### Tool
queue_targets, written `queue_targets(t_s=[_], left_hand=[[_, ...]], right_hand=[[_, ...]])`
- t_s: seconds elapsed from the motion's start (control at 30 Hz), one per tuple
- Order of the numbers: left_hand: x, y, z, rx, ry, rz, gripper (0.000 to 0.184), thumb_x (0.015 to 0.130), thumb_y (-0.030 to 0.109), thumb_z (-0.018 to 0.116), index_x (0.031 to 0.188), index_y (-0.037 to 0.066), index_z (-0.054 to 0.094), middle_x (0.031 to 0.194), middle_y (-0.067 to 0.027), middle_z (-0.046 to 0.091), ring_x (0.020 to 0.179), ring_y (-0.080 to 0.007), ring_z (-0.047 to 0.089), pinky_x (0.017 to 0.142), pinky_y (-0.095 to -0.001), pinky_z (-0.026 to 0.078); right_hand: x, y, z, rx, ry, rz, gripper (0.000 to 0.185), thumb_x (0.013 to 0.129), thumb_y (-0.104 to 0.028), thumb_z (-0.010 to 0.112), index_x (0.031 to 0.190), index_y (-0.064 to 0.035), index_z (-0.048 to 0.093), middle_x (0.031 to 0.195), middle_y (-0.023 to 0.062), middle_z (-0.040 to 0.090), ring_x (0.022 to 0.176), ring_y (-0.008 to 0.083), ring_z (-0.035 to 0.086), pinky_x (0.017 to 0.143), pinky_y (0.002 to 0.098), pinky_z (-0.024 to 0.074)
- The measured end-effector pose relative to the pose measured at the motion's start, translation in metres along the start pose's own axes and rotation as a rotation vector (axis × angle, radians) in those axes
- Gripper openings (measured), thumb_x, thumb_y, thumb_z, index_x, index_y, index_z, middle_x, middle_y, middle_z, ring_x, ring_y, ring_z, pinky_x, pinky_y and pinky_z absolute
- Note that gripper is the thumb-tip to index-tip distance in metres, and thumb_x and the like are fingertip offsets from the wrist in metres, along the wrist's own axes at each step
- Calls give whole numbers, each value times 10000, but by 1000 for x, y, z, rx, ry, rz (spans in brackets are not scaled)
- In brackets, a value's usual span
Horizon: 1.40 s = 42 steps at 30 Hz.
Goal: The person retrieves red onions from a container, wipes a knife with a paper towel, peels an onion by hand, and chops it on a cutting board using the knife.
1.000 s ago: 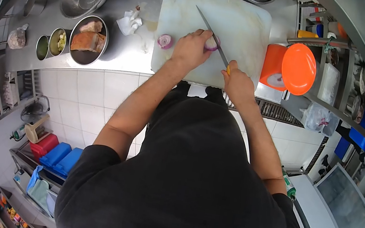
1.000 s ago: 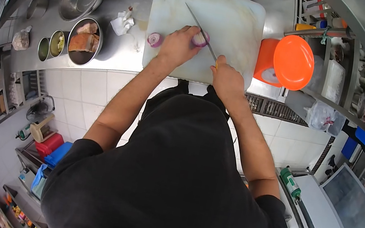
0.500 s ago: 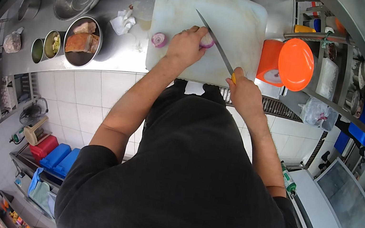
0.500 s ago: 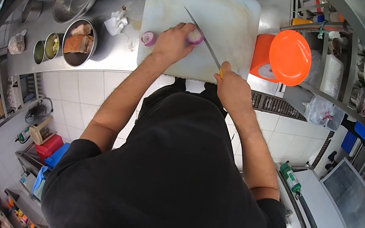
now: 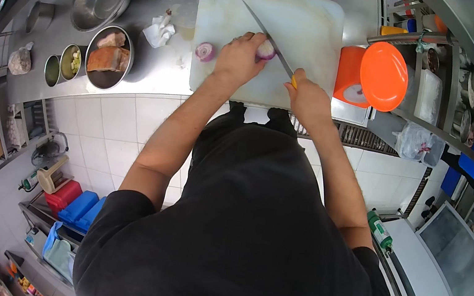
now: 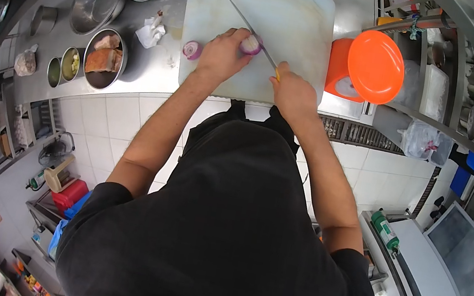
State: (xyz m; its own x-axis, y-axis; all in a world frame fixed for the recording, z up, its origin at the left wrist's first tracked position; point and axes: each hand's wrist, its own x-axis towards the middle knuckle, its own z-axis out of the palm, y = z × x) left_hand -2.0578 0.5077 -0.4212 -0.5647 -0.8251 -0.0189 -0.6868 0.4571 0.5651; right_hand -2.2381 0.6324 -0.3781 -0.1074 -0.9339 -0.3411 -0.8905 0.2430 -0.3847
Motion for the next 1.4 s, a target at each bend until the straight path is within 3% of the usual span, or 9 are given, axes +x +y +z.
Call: queue_targets(t_s=[0.13,0.23,0.33,0.43,0.53,0.73,0.83,1.03,1.4], left_hand=[[1,9,3,85,18,-176,520,816,309,883,1190,52,627,1124,-175,732,1046,-375,727,871,-455,592],[5,46,-39,-7,-292,-475,528,835,386,875,1149,46,622,1079,-176,746,1037,-368,734,859,-434,592],[3,41,-57,16,-354,-485,501,861,342,847,1220,66,636,1226,-159,720,1097,-361,719,924,-432,589],[-4,-16,-10,-58,88,169,518,862,287,839,1308,115,640,1381,-121,652,1159,-357,692,985,-446,574],[8,-27,8,-13,21,335,600,832,171,843,1389,130,624,1381,-97,631,1189,-340,670,1004,-450,563],[0,11,-2,-58,-109,-104,532,844,173,850,1328,107,638,1285,-117,657,1095,-330,712,932,-451,594],[-6,8,6,-145,-1,-56,484,850,190,857,1275,89,648,1237,-122,670,1012,-297,739,871,-426,612],[-3,-5,12,-189,13,2,474,843,196,861,1250,77,650,1190,-121,686,913,-279,749,820,-400,618],[-1,-2,18,-154,61,-12,465,835,235,859,1223,66,666,1126,-112,699,849,-275,721,776,-403,599]], right_hand=[[-26,-7,-20,26,21,102,315,1045,-265,644,1167,-7,511,819,247,725,803,456,725,710,560,565],[-38,10,-21,28,28,138,316,1045,-263,648,1158,-5,505,793,252,718,779,461,724,684,558,569],[-48,16,-10,69,2,153,316,1047,-262,648,1155,-6,498,771,258,711,764,472,721,676,561,573],[-52,16,-3,112,-27,152,316,1049,-257,647,1154,-4,488,761,265,706,754,483,716,669,565,572],[-49,12,3,155,-39,143,315,1051,-252,644,1145,0,481,752,268,702,739,489,710,654,568,565],[-47,7,-8,135,11,109,307,1051,-251,643,1120,4,486,745,261,699,735,484,707,655,569,559],[-54,3,-16,114,0,94,310,1047,-254,647,1125,6,497,742,252,700,726,472,710,639,553,562],[-63,-6,-18,6,-37,79,307,1045,-256,646,1145,3,515,751,223,712,716,426,728,619,506,581],[-60,-15,-8,-122,-33,67,269,1061,-251,612,1130,-22,488,800,195,724,749,379,755,628,475,601]])
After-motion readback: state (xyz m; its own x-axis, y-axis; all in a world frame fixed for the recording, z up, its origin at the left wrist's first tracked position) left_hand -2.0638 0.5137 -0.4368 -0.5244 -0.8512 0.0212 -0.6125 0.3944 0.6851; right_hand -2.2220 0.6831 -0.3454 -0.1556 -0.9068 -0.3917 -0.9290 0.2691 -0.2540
